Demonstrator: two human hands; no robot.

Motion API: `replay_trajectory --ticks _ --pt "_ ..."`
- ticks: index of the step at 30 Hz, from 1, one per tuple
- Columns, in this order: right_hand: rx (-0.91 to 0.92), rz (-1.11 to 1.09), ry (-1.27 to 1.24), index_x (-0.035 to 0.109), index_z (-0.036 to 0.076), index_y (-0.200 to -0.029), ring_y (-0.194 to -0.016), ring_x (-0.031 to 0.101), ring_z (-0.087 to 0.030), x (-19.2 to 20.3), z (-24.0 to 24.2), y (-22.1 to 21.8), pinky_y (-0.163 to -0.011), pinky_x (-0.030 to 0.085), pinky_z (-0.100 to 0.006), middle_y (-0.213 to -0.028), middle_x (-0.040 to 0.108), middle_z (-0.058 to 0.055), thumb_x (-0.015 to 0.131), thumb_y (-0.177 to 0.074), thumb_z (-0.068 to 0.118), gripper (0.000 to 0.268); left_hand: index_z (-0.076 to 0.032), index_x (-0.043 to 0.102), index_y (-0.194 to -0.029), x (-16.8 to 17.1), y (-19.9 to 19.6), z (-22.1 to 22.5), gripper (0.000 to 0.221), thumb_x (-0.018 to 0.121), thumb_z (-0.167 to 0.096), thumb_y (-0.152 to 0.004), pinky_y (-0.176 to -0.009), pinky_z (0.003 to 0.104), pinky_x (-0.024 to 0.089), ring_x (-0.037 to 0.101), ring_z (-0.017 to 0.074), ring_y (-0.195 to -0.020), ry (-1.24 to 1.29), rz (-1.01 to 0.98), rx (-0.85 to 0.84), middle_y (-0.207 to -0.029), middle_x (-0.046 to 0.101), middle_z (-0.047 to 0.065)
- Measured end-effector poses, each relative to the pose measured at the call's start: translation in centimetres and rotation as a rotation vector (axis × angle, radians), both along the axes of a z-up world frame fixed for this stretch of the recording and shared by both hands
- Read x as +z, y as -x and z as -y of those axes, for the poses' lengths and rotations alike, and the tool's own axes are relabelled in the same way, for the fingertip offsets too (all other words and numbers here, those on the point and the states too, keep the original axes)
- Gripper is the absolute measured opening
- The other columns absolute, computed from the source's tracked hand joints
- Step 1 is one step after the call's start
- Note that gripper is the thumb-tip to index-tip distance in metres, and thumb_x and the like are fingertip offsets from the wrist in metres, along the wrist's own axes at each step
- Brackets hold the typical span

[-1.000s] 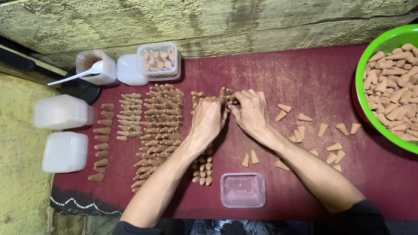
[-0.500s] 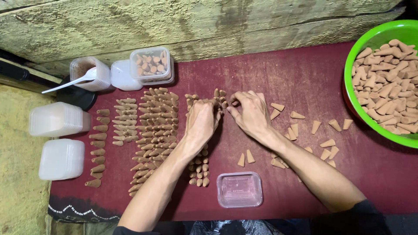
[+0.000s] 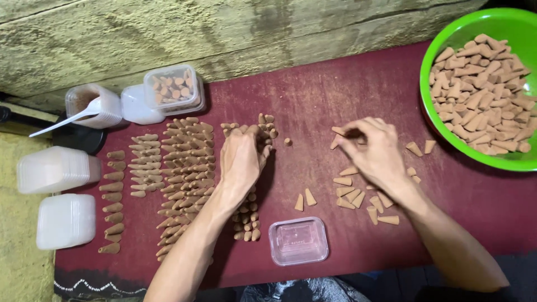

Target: Arranging incense cones into organized rows on a work surface at a fast pace.

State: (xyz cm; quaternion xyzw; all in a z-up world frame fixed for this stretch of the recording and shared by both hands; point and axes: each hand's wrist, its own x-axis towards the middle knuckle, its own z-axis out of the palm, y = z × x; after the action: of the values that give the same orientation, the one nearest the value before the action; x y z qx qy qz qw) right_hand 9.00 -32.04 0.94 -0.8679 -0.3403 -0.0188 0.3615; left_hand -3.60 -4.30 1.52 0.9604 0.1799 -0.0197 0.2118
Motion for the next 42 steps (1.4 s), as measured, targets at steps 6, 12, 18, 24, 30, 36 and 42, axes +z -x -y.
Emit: replay_trajectory --ticks 6,12,18,24,30,36,42 --pt "-0.101 0.007 0.233 0.078 0.021 -0.107 -0.106 0.066 -0.027 -3.8 6.2 -2.1 -0.090 0.048 -0.041 -0.105 0.073 -0.001 0.077 -0.089 0.020 0.019 -0.010 0.069 -0.095 1.9 -0.1 4.4 0.014 0.070 -0.024 -0.091 -0.081 0.046 0.057 0.066 0.0346 -0.098 0.005 0.265 -0.223 -0.093 0.067 0.013" --pt "-0.066 0.069 0.349 0.077 0.020 -0.110 -0.116 0.062 -0.025 -5.8 7.4 -2.5 -0.092 0.047 -0.040 -0.111 0.072 0.000 0.077 -0.088 0.025 0.023 -0.009 0.070 -0.101 0.4 -2.9 9.7 0.021 0.071 -0.025 -0.087 -0.084 0.051 0.058 0.068 0.0392 -0.100 0.229 0.080 -0.448 -0.096 0.069 0.015" --pt "-0.071 0.160 0.355 0.073 0.023 -0.112 -0.119 0.061 -0.018 -5.6 7.0 -2.0 -0.102 0.042 -0.037 -0.108 0.071 0.003 0.068 -0.096 0.026 0.017 -0.011 0.072 -0.099 -1.8 -4.4 13.1 0.022 0.067 -0.030 -0.088 -0.080 0.052 0.060 0.073 0.0401 -0.092 0.214 -0.025 -0.518 -0.094 0.072 0.015" --pt "-0.090 0.105 0.100 0.074 0.020 -0.110 -0.109 0.065 -0.023 -3.0 8.5 -0.1 -0.093 0.045 -0.039 -0.099 0.072 0.000 0.071 -0.095 0.023 0.016 -0.011 0.072 -0.107 1.4 -5.2 14.8 0.033 0.072 -0.034 -0.084 -0.084 0.054 0.059 0.071 0.0402 -0.100 0.214 -0.087 -0.518 -0.103 0.071 0.016" --pt "-0.133 0.017 -0.137 0.078 0.013 -0.107 -0.101 0.069 -0.031 0.6 9.6 2.1 -0.088 0.051 -0.040 -0.098 0.074 -0.006 0.076 -0.093 0.013 0.014 -0.006 0.070 -0.117 -0.3 -6.3 16.1 0.047 0.073 -0.040 -0.086 -0.092 0.057 0.056 0.067 0.0437 -0.110 0.269 -0.110 -0.394 -0.112 0.067 0.020" --pt "-0.173 -0.024 -0.193 0.079 0.012 -0.107 -0.096 0.070 -0.035 1.1 11.1 3.0 -0.084 0.053 -0.044 -0.097 0.075 -0.009 0.076 -0.092 0.009 0.016 -0.013 0.072 -0.116 -0.4 -6.4 16.7 0.043 0.079 -0.037 -0.081 -0.096 0.055 0.053 0.068 0.0422 -0.111 0.300 -0.166 -0.308 -0.112 0.068 0.016" --pt "-0.188 -0.049 -0.247 0.079 0.011 -0.108 -0.092 0.071 -0.035 2.0 10.5 3.9 -0.082 0.053 -0.042 -0.094 0.075 -0.010 0.075 -0.093 0.009 0.016 -0.017 0.071 -0.108 -5.3 -5.3 16.5 0.034 0.081 -0.022 -0.076 -0.091 0.052 0.052 0.073 0.0407 -0.101 0.411 -0.016 -0.338 -0.097 0.075 0.013"
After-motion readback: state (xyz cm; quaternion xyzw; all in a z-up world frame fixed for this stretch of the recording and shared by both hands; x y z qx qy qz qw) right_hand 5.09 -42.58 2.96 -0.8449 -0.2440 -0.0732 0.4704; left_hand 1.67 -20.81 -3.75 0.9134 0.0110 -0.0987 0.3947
